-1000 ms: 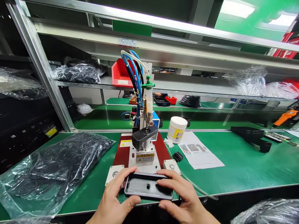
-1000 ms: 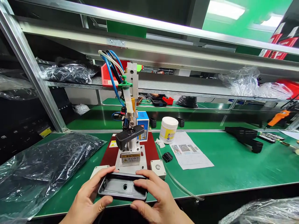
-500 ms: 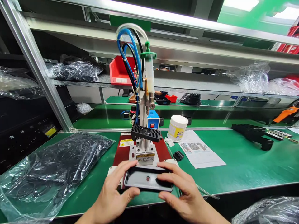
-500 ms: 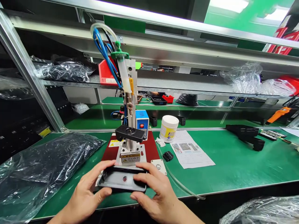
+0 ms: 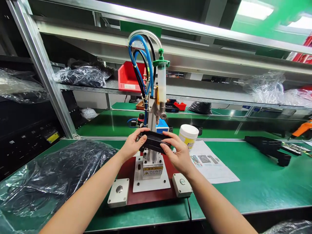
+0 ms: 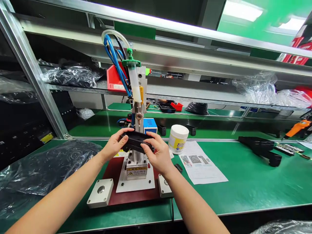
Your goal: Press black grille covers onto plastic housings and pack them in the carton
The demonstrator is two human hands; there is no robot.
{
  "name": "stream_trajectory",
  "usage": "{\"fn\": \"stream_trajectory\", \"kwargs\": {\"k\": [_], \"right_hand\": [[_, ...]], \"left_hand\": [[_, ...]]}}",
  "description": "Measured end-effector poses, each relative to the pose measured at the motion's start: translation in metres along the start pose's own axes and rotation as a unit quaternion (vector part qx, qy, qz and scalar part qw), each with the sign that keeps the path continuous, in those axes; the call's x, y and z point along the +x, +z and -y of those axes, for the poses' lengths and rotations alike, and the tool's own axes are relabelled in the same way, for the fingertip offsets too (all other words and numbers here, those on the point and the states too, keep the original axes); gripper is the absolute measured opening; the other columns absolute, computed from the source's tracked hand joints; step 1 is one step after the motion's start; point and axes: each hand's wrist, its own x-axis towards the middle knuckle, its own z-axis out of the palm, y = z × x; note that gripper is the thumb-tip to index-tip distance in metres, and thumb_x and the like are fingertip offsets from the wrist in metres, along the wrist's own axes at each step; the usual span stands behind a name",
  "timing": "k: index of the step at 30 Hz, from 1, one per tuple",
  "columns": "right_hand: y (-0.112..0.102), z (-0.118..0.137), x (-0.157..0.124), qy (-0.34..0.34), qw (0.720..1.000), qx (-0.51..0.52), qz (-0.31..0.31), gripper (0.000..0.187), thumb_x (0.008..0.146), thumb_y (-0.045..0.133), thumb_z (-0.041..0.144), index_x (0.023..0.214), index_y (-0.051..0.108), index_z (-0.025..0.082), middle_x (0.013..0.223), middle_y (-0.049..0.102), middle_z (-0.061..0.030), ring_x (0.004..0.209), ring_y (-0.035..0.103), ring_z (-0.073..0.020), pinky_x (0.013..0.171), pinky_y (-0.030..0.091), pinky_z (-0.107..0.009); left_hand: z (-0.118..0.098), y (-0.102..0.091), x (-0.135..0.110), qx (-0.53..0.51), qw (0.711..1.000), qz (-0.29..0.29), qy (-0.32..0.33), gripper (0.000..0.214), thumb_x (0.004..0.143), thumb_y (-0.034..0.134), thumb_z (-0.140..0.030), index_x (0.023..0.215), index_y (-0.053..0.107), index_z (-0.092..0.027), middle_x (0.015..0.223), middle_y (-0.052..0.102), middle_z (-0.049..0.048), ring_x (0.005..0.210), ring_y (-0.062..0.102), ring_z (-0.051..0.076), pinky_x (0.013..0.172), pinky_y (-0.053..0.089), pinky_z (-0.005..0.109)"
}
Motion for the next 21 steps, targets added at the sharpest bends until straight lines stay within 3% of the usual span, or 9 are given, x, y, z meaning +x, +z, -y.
{"fn": "stream_trajectory", "kwargs": {"k": [8,14,21], "right_hand": [[0.012,0.003,-0.005,0.0,0.999,-0.007,-0.033,0.009,0.092,0.056,0.022,0.087,0.062,0.02,0.117,0.066,-0.0125,0.107,0.064,-0.023,0.09,0.052,-0.04],[0.029,-0.009,-0.011,-0.034,0.994,-0.01,-0.105,0.01,0.092,0.052,0.017,0.087,0.06,0.021,0.115,0.065,-0.0118,0.105,0.064,-0.0244,0.087,0.053,-0.043],[0.032,-0.016,-0.016,-0.049,0.993,-0.002,-0.104,0.011,0.092,0.051,0.015,0.095,0.058,0.022,0.118,0.062,-0.0128,0.105,0.063,-0.0257,0.087,0.055,-0.048]], "left_hand": [[-0.001,0.031,-0.001,-0.059,0.985,-0.16,-0.018,0.037,0.088,0.051,-0.05,0.09,0.068,-0.017,0.08,0.063,0.0027,0.071,0.053,0.016,0.064,0.041,0.026],[0.002,0.038,0.001,0.003,0.979,-0.205,0.02,0.033,0.088,0.046,-0.04,0.086,0.07,-0.018,0.075,0.064,0.0019,0.068,0.053,0.016,0.062,0.04,0.027],[0.007,0.039,-0.002,0.037,0.972,-0.224,0.058,0.031,0.089,0.044,-0.034,0.089,0.071,-0.019,0.086,0.069,0.0035,0.08,0.06,0.018,0.072,0.045,0.028]]}}
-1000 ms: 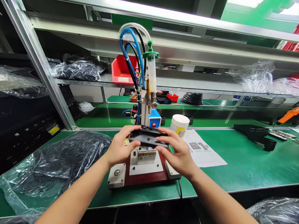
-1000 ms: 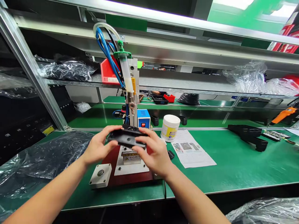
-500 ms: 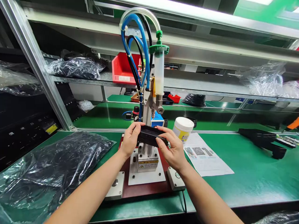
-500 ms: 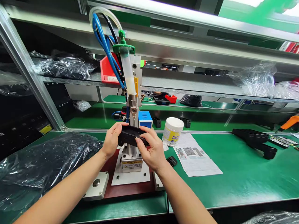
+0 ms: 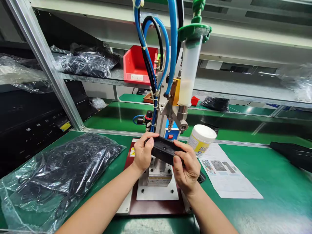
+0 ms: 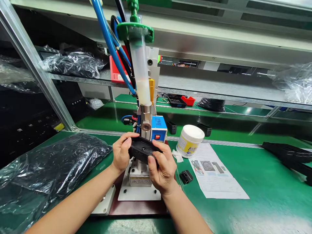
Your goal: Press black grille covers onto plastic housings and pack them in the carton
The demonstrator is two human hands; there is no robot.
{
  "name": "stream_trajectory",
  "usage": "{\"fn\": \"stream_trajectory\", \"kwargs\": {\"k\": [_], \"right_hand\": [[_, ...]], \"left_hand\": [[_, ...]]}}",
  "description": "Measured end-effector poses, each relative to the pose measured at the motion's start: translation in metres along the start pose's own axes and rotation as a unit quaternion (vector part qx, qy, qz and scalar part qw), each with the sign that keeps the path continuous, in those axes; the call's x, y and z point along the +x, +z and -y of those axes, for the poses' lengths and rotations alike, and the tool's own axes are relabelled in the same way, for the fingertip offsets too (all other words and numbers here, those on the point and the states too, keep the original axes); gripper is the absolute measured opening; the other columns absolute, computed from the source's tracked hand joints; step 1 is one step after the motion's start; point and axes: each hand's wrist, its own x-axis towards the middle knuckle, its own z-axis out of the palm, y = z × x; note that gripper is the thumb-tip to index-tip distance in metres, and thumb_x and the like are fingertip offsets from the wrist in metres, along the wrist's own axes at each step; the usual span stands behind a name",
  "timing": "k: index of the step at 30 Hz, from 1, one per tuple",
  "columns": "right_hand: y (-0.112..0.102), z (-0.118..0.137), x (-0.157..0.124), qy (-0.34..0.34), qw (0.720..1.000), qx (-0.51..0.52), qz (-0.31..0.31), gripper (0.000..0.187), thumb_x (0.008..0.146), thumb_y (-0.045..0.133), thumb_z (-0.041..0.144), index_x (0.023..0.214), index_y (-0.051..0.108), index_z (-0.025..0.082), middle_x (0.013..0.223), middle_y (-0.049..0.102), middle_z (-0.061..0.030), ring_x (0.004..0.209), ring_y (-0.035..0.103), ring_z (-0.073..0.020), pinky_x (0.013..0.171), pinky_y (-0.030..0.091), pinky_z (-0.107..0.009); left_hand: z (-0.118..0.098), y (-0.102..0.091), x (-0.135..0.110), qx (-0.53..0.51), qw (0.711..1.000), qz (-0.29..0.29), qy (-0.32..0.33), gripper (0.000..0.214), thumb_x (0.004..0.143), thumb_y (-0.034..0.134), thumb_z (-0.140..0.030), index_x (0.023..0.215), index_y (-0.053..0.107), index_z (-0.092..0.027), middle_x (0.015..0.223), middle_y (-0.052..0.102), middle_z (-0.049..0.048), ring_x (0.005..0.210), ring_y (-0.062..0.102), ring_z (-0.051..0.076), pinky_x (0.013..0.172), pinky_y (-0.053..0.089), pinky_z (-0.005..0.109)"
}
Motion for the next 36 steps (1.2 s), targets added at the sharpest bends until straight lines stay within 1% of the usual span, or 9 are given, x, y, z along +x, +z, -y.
{"fn": "stream_trajectory", "kwargs": {"k": [8,11,13,17,21,26,31,34,36], "right_hand": [[0.0,0.003,0.0,-0.01,1.0,-0.029,0.004,0.008,0.092,0.052,0.02,0.096,0.058,0.023,0.117,0.063,-0.0126,0.106,0.064,-0.0254,0.087,0.057,-0.047],[-0.002,0.003,-0.006,0.011,0.999,-0.03,0.018,0.033,0.09,0.057,0.028,0.123,0.052,0.022,0.13,0.057,-0.0151,0.122,0.056,-0.0286,0.1,0.05,-0.052],[-0.004,0.002,-0.01,0.081,0.996,0.003,0.03,0.058,0.086,0.065,0.035,0.137,0.042,0.019,0.138,0.052,-0.0172,0.128,0.052,-0.0297,0.105,0.046,-0.052],[-0.008,0.002,-0.001,0.246,0.959,0.133,0.048,0.061,0.08,0.072,0.043,0.13,0.048,0.018,0.119,0.065,-0.014,0.101,0.067,-0.0238,0.088,0.058,-0.039],[-0.016,0.022,0.018,0.272,0.944,0.185,0.025,0.06,0.07,0.081,0.043,0.119,0.055,0.019,0.108,0.069,-0.0098,0.095,0.068,-0.022,0.085,0.058,-0.036],[-0.021,0.065,0.002,0.322,0.913,0.232,0.089,0.058,0.066,0.086,0.041,0.111,0.056,0.02,0.102,0.071,-0.0081,0.093,0.069,-0.022,0.08,0.059,-0.034],[0.004,0.086,-0.034,0.379,0.865,0.296,0.143,0.056,0.063,0.087,0.043,0.104,0.056,0.021,0.099,0.07,-0.0063,0.092,0.068,-0.0226,0.083,0.057,-0.035],[0.02,0.085,-0.054,0.398,0.838,0.33,0.173,0.059,0.067,0.085,0.044,0.113,0.055,0.021,0.107,0.07,-0.0082,0.1,0.068,-0.0245,0.088,0.056,-0.037],[0.022,0.082,-0.073,0.375,0.861,0.302,0.164,0.065,0.074,0.08,0.041,0.128,0.049,0.023,0.118,0.067,-0.0105,0.11,0.065,-0.0259,0.093,0.055,-0.039]], "left_hand": [[0.003,-0.004,0.002,-0.003,0.999,0.028,-0.036,0.036,0.09,0.043,-0.043,0.091,0.069,-0.018,0.085,0.065,0.0037,0.078,0.057,0.019,0.073,0.044,0.03],[0.005,-0.007,0.001,-0.023,0.996,0.046,-0.067,0.043,0.092,0.041,-0.051,0.114,0.061,-0.02,0.103,0.064,0.0057,0.09,0.058,0.02,0.081,0.045,0.031],[0.005,-0.007,0.001,-0.033,0.994,0.055,-0.085,0.05,0.093,0.039,-0.057,0.117,0.059,-0.019,0.101,0.064,0.0061,0.087,0.058,0.02,0.078,0.045,0.031],[0.0,0.0,0.008,-0.033,0.996,0.038,-0.068,0.053,0.091,0.036,-0.064,0.08,0.059,-0.017,0.075,0.056,0.0022,0.071,0.051,0.017,0.068,0.04,0.029],[-0.018,-0.003,0.008,-0.017,0.999,-0.014,-0.045,0.053,0.091,0.033,-0.065,0.066,0.045,-0.021,0.064,0.043,-0.0015,0.062,0.039,0.015,0.06,0.033,0.028],[-0.033,-0.036,-0.031,0.009,0.999,-0.033,-0.04,0.051,0.093,0.036,-0.06,0.069,0.055,-0.019,0.064,0.051,0.0005,0.063,0.045,0.016,0.061,0.037,0.029],[-0.024,-0.079,-0.086,-0.013,0.985,-0.087,-0.151,0.061,0.086,0.04,-0.071,0.089,0.064,-0.016,0.078,0.065,0.006,0.074,0.06,0.022,0.067,0.048,0.031],[-0.022,-0.115,-0.104,-0.006,0.977,-0.019,-0.213,0.072,0.073,0.054,-0.08,0.107,0.061,-0.017,0.092,0.068,0.0079,0.082,0.064,0.025,0.073,0.053,0.033],[-0.02,-0.143,-0.105,0.041,0.97,0.031,-0.236,0.078,0.063,0.065,-0.08,0.11,0.06,-0.018,0.094,0.068,0.0083,0.084,0.065,0.027,0.074,0.054,0.034]]}}
